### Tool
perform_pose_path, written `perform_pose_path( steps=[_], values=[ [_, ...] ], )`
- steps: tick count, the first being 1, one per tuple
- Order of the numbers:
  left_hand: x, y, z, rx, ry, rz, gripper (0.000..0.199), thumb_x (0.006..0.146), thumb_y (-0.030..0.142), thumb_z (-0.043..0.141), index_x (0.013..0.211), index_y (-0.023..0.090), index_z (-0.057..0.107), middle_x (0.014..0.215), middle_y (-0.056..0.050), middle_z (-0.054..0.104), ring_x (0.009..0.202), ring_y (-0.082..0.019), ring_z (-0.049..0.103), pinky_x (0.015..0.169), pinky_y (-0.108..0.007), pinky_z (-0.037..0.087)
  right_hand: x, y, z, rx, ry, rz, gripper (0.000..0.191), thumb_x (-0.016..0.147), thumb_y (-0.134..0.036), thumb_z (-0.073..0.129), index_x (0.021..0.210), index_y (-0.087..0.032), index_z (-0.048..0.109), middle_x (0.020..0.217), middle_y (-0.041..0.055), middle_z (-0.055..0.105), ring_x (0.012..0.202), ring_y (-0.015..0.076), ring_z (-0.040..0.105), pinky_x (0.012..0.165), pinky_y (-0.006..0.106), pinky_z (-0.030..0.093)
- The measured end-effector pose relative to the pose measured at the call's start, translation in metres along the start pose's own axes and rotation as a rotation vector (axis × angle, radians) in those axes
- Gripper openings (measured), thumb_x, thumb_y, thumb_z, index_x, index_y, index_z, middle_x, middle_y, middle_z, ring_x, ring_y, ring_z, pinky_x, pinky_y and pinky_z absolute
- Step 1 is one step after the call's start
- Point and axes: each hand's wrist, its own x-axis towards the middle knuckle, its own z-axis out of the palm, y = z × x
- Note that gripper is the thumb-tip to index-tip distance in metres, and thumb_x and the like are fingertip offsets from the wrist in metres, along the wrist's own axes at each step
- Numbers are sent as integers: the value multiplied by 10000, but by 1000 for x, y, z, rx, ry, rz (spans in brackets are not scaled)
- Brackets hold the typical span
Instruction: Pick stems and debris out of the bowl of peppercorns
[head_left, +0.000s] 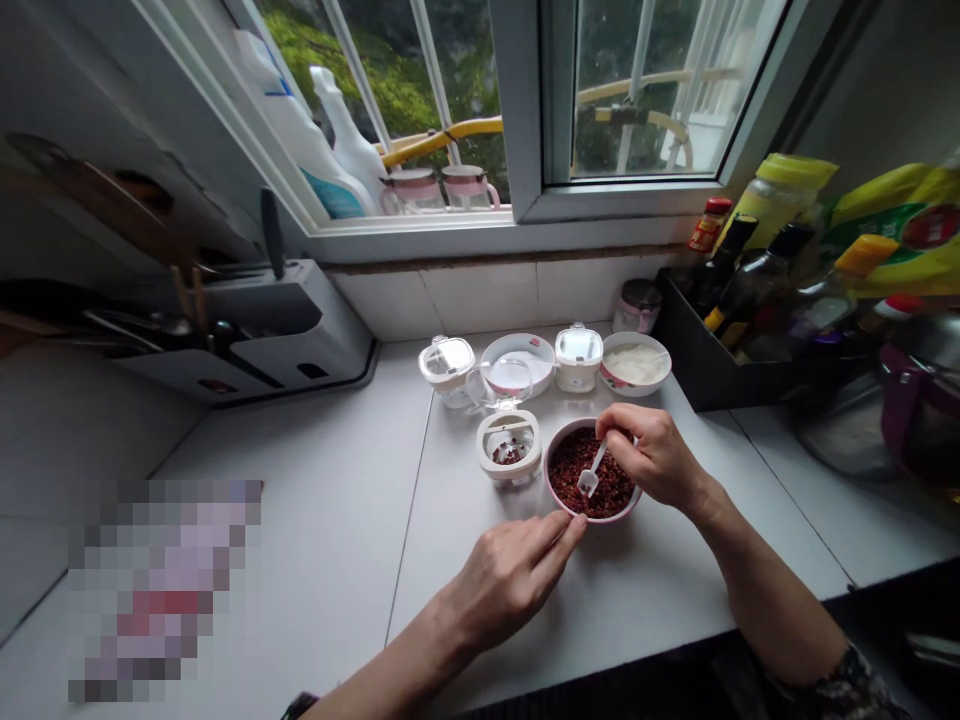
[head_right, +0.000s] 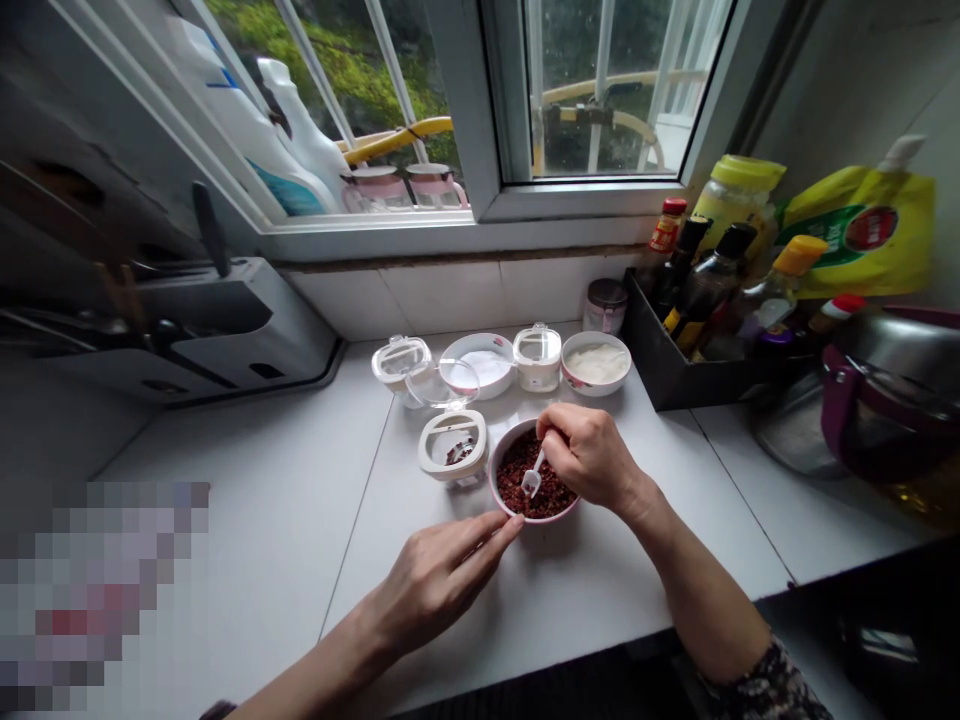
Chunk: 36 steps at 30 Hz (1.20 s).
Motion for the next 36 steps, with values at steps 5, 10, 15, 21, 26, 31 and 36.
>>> perform_pose_path(
  steps=[5, 10, 15, 21, 26, 31, 36],
  values=[
    [0, 0, 0, -12, -5, -2, 247, 985, 67, 413, 1149, 42, 596, 966, -134, 710, 736, -166, 694, 566, -252, 574, 1, 4, -2, -21, 23, 33, 186, 799, -91, 438, 703, -177, 572, 645, 4, 609, 573, 118, 523, 594, 243, 386],
    [0, 0, 1, -9, 3, 2, 241, 979, 63, 425, 1147, 40, 596, 963, -130, 711, 724, -168, 691, 552, -251, 568, 2, 4, -2, 25, 15, 84, 190, 798, -114, 432, 690, -176, 576, 643, 3, 610, 584, 120, 530, 597, 245, 391],
    [0, 0, 1, -7, 3, -1, 241, 981, 69, 422, 1149, 46, 592, 969, -134, 710, 730, -168, 693, 556, -247, 573, 4, 9, -2, 153, 59, 239, 178, 778, -159, 441, 682, -178, 590, 595, -16, 572, 553, 115, 507, 552, 240, 388],
    [1, 0, 0, -18, 6, -6, 248, 978, 65, 416, 1164, 49, 580, 940, -132, 709, 732, -161, 695, 563, -232, 578, 6, 14, -1, 429, 18, 472, 134, 746, -230, 506, 750, -166, 624, 553, -36, 547, 472, 102, 482, 470, 225, 384],
    [1, 0, 0, -22, 5, -9, 249, 984, 73, 418, 1172, 57, 582, 953, -131, 709, 741, -152, 696, 589, -231, 587, 9, 10, -2, 619, 44, 523, 156, 743, -293, 601, 802, -156, 644, 598, -24, 600, 467, 86, 503, 472, 219, 419],
    [3, 1, -1, -21, -1, -12, 247, 994, 75, 395, 1144, 43, 588, 948, -132, 712, 727, -155, 697, 564, -230, 582, 7, 4, 2, 680, 110, 473, 206, 775, -340, 668, 860, -153, 677, 653, 0, 656, 498, 93, 558, 511, 232, 476],
    [2, 0, -1, -12, -14, 2, 260, 988, 60, 384, 1162, 38, 576, 956, -140, 710, 751, -160, 703, 578, -244, 597, 1, -6, 15, 659, 149, 399, 207, 835, -346, 655, 917, -162, 702, 634, 6, 677, 563, 130, 636, 590, 262, 548]
  ],
)
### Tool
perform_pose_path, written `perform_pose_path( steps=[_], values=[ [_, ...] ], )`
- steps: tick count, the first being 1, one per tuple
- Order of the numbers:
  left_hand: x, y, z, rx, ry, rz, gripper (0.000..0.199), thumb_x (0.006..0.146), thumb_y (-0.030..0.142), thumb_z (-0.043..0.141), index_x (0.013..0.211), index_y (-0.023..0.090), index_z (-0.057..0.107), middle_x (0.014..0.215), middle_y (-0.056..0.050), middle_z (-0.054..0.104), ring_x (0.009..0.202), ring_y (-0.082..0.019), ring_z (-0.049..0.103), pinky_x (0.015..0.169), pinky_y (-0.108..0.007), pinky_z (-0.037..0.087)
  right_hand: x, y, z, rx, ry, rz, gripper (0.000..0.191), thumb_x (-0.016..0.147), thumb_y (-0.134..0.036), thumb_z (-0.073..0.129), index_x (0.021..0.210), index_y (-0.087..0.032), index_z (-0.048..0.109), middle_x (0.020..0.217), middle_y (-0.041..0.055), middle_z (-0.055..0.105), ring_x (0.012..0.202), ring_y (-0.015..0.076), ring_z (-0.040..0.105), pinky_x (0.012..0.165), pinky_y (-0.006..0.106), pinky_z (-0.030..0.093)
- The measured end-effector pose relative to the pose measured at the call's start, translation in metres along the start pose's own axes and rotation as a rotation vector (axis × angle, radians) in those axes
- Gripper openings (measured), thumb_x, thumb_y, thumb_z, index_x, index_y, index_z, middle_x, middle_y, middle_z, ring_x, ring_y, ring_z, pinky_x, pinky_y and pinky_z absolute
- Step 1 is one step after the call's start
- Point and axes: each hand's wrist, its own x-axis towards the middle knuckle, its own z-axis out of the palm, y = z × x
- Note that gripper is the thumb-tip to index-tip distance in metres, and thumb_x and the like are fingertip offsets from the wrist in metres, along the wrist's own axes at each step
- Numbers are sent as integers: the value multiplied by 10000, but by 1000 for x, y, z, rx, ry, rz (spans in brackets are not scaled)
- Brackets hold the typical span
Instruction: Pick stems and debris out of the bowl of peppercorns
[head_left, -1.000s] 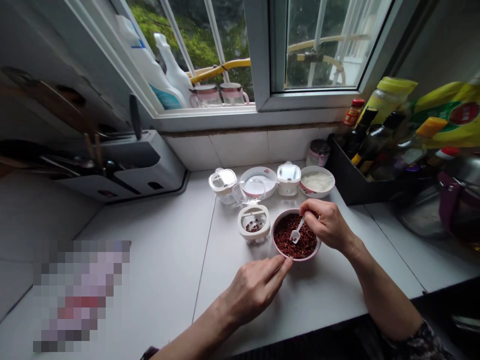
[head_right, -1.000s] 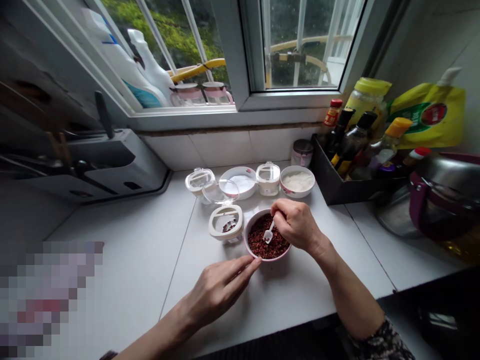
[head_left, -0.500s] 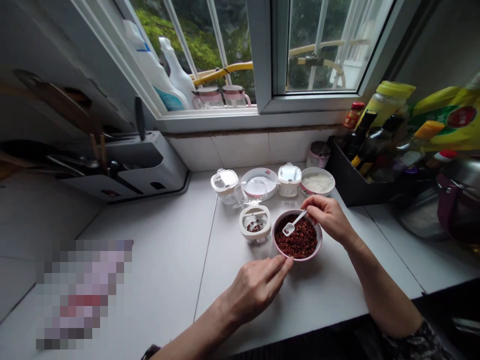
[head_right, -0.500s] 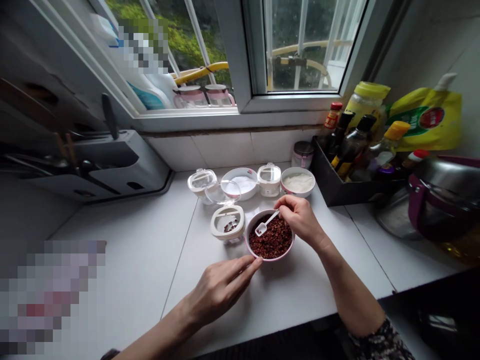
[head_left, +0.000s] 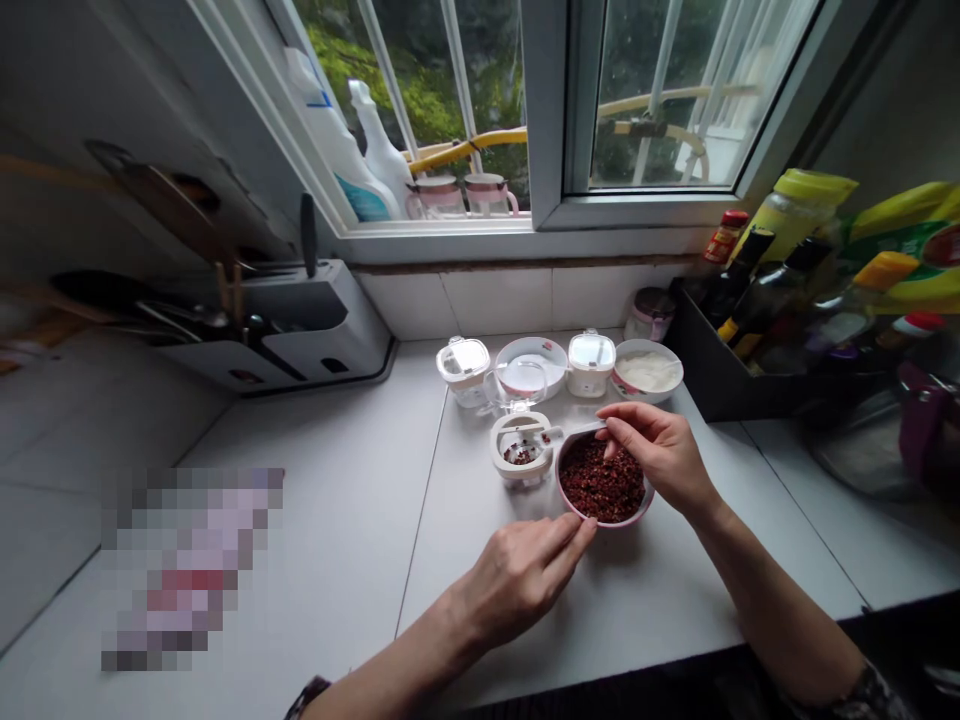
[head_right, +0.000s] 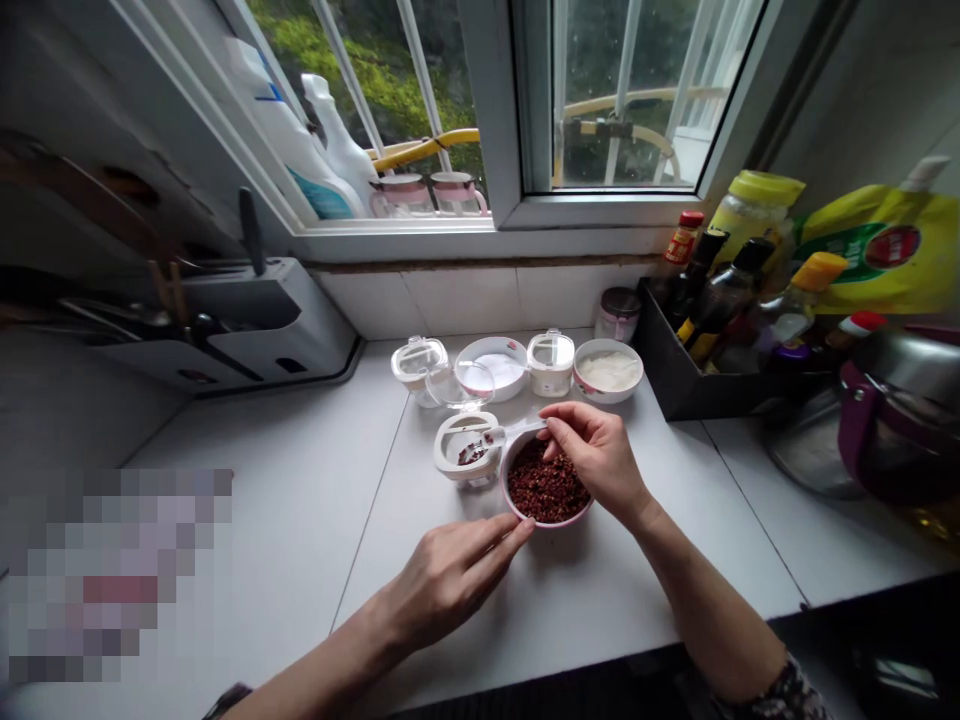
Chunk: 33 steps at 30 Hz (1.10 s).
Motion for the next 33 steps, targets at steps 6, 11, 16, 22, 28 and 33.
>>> perform_pose_path(
  steps=[6, 11, 16, 22, 28, 33],
  values=[
    [-3, 0, 1, 4, -11, -3, 304, 976, 63, 399, 1245, 36, 537, 961, -146, 706, 734, -166, 701, 577, -251, 594, -12, 7, 16, -300, 14, -399, 166, 907, -191, 558, 957, -196, 716, 842, 58, 747, 745, 174, 700, 723, 326, 587],
    [-1, 0, 2, -6, 16, -11, 309, 975, 64, 408, 1258, 47, 530, 930, -133, 711, 710, -166, 694, 557, -238, 576, -12, 11, 13, -543, -138, -804, 310, 890, -87, 472, 1082, -192, 691, 966, 109, 752, 866, 212, 703, 783, 383, 571],
    [-2, 0, 2, -11, 11, -12, 291, 972, 58, 410, 1227, 40, 549, 961, -137, 707, 723, -168, 692, 553, -239, 572, -10, 4, 3, -540, -19, -756, 279, 890, -91, 480, 1048, -214, 674, 940, 84, 743, 849, 200, 695, 772, 357, 560],
    [-2, 1, 0, -25, 4, -11, 271, 980, 64, 401, 1197, 46, 562, 965, -140, 708, 757, -173, 701, 590, -252, 592, 0, -11, -17, -569, 33, -446, 151, 876, -133, 502, 828, -190, 634, 757, 29, 693, 685, 157, 645, 678, 277, 517],
    [-4, 0, 2, -13, -14, -4, 328, 972, 62, 402, 1276, 54, 526, 967, -148, 707, 774, -173, 702, 610, -241, 593, 4, -4, -18, -689, -108, -389, 180, 843, -104, 465, 800, -178, 623, 744, 33, 685, 657, 151, 615, 643, 261, 467],
    [-5, 0, 2, -3, -16, 5, 314, 962, 46, 403, 1242, 41, 545, 972, -155, 705, 782, -178, 702, 596, -239, 590, 2, 0, -11, -663, -154, -325, 184, 832, -90, 455, 795, -179, 612, 735, 25, 677, 641, 142, 603, 623, 250, 452]
  ],
)
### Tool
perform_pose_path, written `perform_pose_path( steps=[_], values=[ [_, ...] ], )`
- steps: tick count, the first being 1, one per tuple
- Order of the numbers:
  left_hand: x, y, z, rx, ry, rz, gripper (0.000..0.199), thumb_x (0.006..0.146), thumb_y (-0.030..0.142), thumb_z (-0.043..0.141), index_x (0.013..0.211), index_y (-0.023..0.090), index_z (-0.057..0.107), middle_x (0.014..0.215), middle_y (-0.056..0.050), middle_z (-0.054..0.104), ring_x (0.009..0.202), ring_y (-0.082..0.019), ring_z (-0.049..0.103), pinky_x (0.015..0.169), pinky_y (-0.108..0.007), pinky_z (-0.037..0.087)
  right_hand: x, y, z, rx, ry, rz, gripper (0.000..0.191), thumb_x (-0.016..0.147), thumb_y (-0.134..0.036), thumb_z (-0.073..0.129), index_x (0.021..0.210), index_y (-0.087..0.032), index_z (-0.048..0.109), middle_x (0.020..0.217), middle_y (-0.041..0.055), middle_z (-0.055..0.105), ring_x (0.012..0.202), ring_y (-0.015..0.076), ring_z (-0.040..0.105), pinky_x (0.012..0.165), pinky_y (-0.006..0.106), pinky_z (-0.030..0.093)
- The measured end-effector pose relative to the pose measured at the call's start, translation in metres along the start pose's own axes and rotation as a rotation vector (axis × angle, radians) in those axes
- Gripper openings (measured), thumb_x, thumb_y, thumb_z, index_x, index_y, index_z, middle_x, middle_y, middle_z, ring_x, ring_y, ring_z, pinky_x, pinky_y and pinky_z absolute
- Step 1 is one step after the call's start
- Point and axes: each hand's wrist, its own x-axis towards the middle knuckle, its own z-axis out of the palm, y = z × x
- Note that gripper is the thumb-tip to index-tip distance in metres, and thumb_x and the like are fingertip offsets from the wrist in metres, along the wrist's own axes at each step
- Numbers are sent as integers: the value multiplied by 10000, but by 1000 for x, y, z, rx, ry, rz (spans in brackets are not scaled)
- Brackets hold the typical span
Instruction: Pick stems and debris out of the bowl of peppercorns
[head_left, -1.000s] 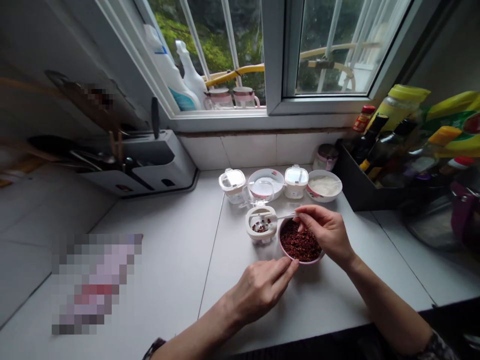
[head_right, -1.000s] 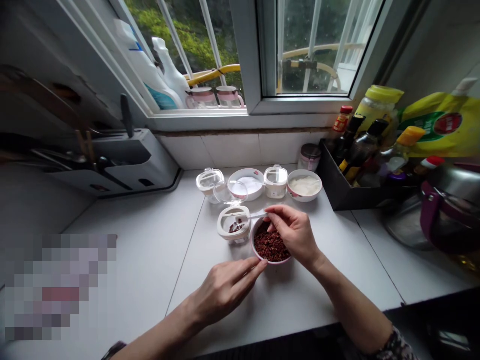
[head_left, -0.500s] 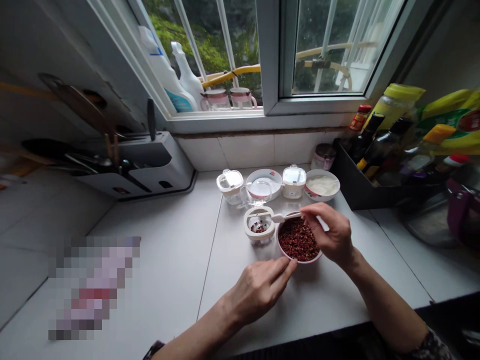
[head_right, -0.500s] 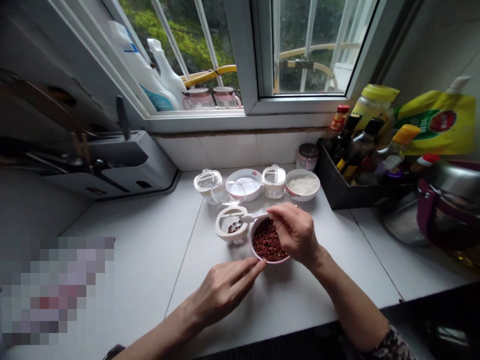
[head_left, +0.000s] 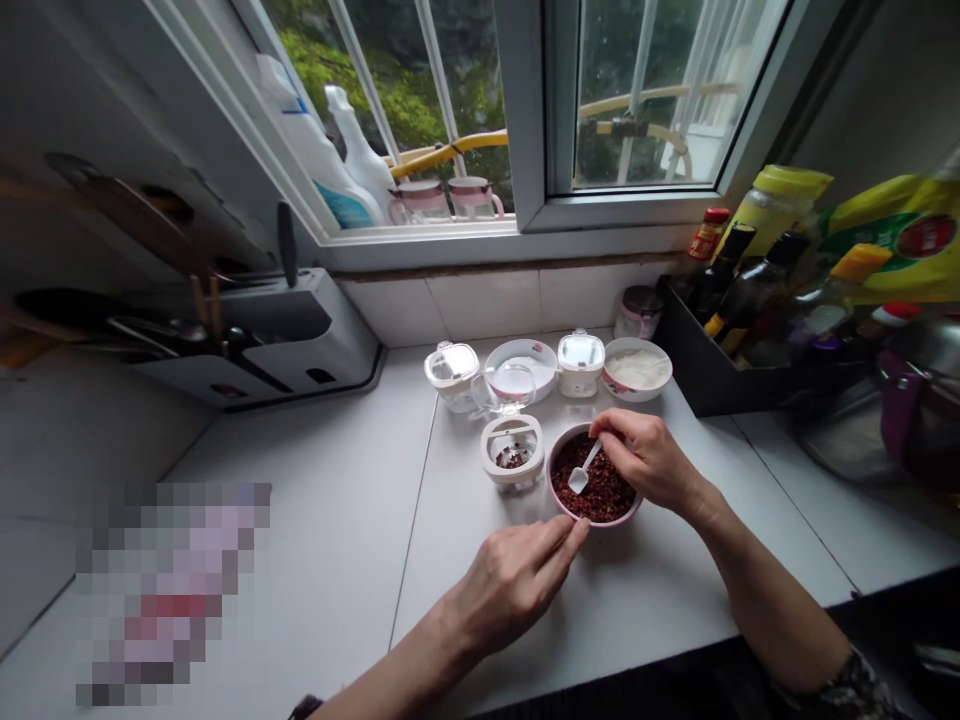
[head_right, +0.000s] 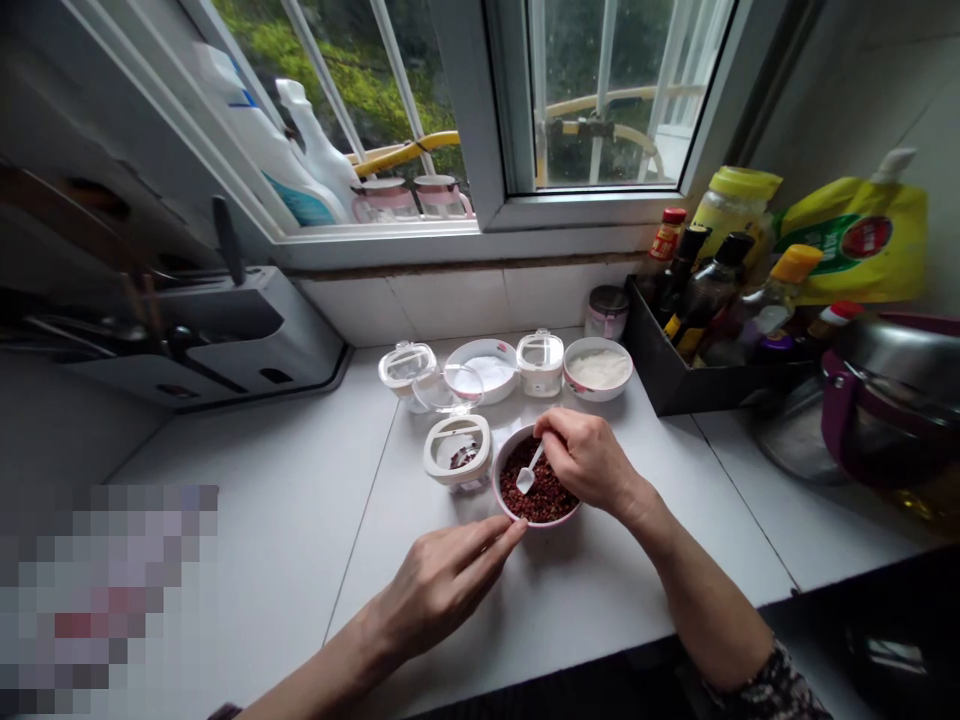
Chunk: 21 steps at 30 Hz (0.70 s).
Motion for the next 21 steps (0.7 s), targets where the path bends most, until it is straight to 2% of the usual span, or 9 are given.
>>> perform_pose_path(
  steps=[8, 13, 21],
  values=[
    [5, 2, -4, -16, 11, -20, 256, 984, 68, 405, 1163, 51, 586, 938, -135, 706, 732, -160, 693, 571, -225, 578, 3, 8, -14, 21, 32, 84, 169, 849, -121, 476, 805, -174, 630, 714, 18, 670, 622, 141, 592, 603, 251, 436],
    [6, 2, -2, -1, 23, -9, 248, 986, 62, 404, 1142, 38, 595, 938, -135, 711, 715, -161, 691, 571, -239, 583, 1, 2, -6, 43, -52, 47, 183, 845, -96, 461, 797, -175, 620, 720, 13, 660, 629, 132, 585, 627, 247, 441],
    [4, 1, -3, -4, 24, -6, 248, 988, 61, 401, 1147, 42, 590, 954, -135, 713, 738, -162, 698, 580, -241, 588, 1, 2, 0, 140, -72, 132, 190, 847, -101, 454, 781, -178, 615, 691, 0, 636, 632, 128, 571, 615, 233, 432]
  ],
)
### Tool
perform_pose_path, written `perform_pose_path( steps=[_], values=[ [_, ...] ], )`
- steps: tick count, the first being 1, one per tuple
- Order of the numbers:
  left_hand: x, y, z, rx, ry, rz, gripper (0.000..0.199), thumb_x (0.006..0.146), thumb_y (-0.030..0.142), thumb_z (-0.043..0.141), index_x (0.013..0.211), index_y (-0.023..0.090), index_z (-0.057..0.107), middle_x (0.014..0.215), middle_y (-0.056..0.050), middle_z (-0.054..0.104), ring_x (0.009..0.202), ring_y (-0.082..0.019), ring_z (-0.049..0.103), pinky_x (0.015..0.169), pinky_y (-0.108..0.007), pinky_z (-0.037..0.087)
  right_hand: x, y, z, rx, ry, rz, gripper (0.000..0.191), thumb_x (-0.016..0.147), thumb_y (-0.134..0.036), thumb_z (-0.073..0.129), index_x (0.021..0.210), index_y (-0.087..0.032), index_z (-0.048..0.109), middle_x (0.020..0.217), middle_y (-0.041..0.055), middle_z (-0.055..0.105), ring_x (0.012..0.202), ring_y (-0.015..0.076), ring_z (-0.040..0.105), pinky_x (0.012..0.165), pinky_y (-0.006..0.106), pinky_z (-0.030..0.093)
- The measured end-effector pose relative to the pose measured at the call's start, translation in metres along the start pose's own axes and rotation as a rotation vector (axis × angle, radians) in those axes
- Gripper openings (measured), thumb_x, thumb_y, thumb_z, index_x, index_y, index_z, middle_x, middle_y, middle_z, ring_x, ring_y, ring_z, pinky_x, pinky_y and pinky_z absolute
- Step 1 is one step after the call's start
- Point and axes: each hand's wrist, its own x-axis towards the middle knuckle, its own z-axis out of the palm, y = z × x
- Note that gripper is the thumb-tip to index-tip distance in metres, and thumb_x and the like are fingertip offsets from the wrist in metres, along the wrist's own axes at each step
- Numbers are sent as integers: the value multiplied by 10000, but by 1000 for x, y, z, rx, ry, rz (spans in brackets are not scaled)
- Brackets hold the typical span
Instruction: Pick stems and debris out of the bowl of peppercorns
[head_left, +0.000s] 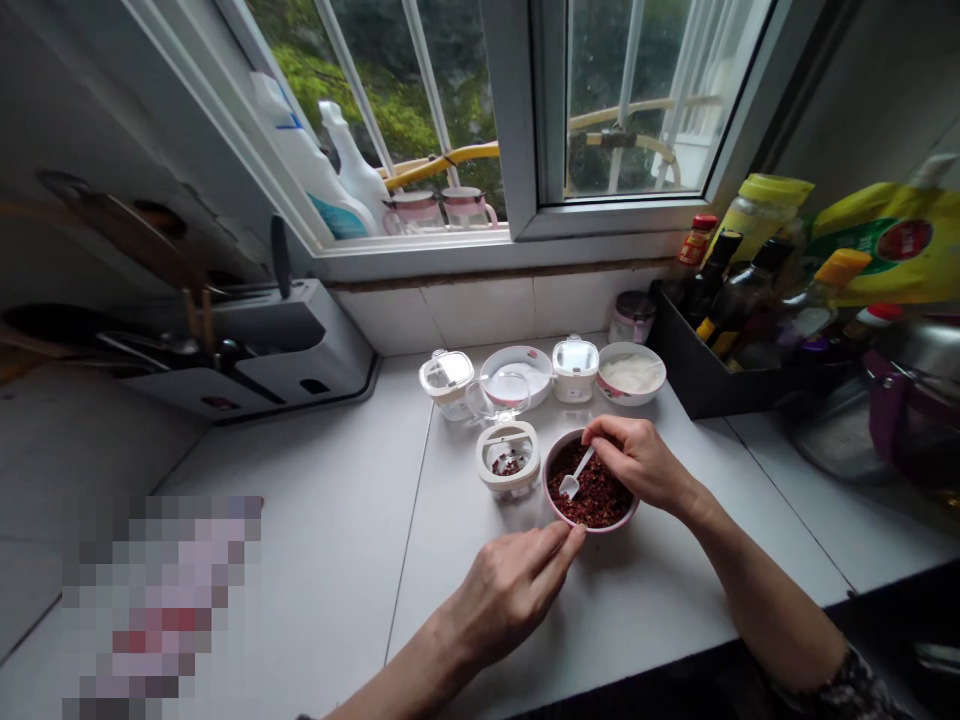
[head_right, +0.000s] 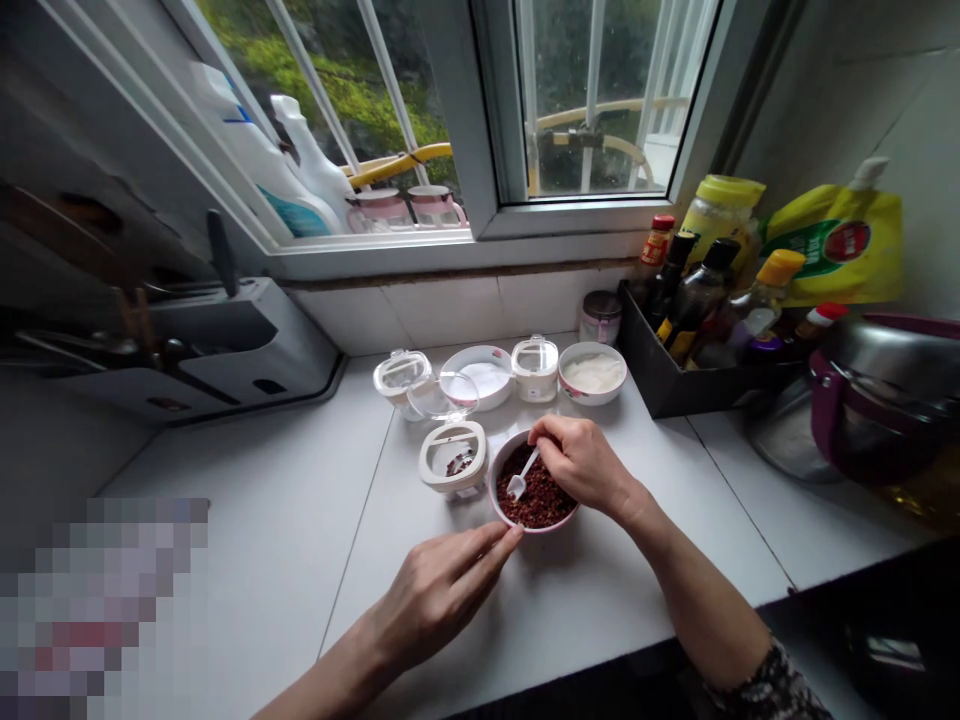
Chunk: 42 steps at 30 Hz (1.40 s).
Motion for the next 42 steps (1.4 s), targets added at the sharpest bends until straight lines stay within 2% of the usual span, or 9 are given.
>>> perform_pose_path(
  steps=[14, 24, 30, 37, 42],
  values=[
    [0, 0, 0, -1, 1, 2, 242, 991, 59, 396, 1149, 34, 578, 948, -133, 714, 716, -174, 703, 540, -262, 591, 1, 2, -2, 91, 34, 71, 169, 839, -176, 470, 774, -180, 626, 663, -6, 613, 627, 133, 550, 621, 246, 424],
    [3, 0, -1, 2, 7, -6, 239, 1001, 74, 392, 1127, 38, 592, 937, -125, 717, 692, -168, 697, 531, -256, 578, 2, 7, -1, 241, 82, 188, 143, 825, -230, 515, 787, -176, 641, 580, -33, 559, 521, 110, 501, 516, 229, 399],
    [3, 1, -1, 3, 12, -9, 243, 1004, 81, 390, 1124, 44, 598, 934, -125, 717, 691, -151, 690, 545, -231, 571, 4, 4, -4, 389, 97, 262, 167, 805, -293, 583, 847, -157, 669, 625, -13, 609, 474, 97, 519, 480, 229, 426],
    [1, 0, -1, -6, -10, -20, 247, 994, 79, 401, 1155, 52, 586, 943, -133, 710, 724, -154, 694, 567, -231, 581, 4, -1, -5, 499, 190, 220, 232, 788, -379, 676, 849, -156, 685, 646, 4, 644, 475, 98, 545, 471, 232, 466],
    [0, 0, 0, -13, -18, -23, 258, 987, 75, 404, 1172, 50, 581, 963, -137, 709, 747, -165, 698, 577, -242, 587, -1, -9, 7, 501, 262, 174, 224, 825, -369, 671, 890, -156, 697, 665, 17, 683, 508, 116, 609, 518, 245, 533]
  ],
)
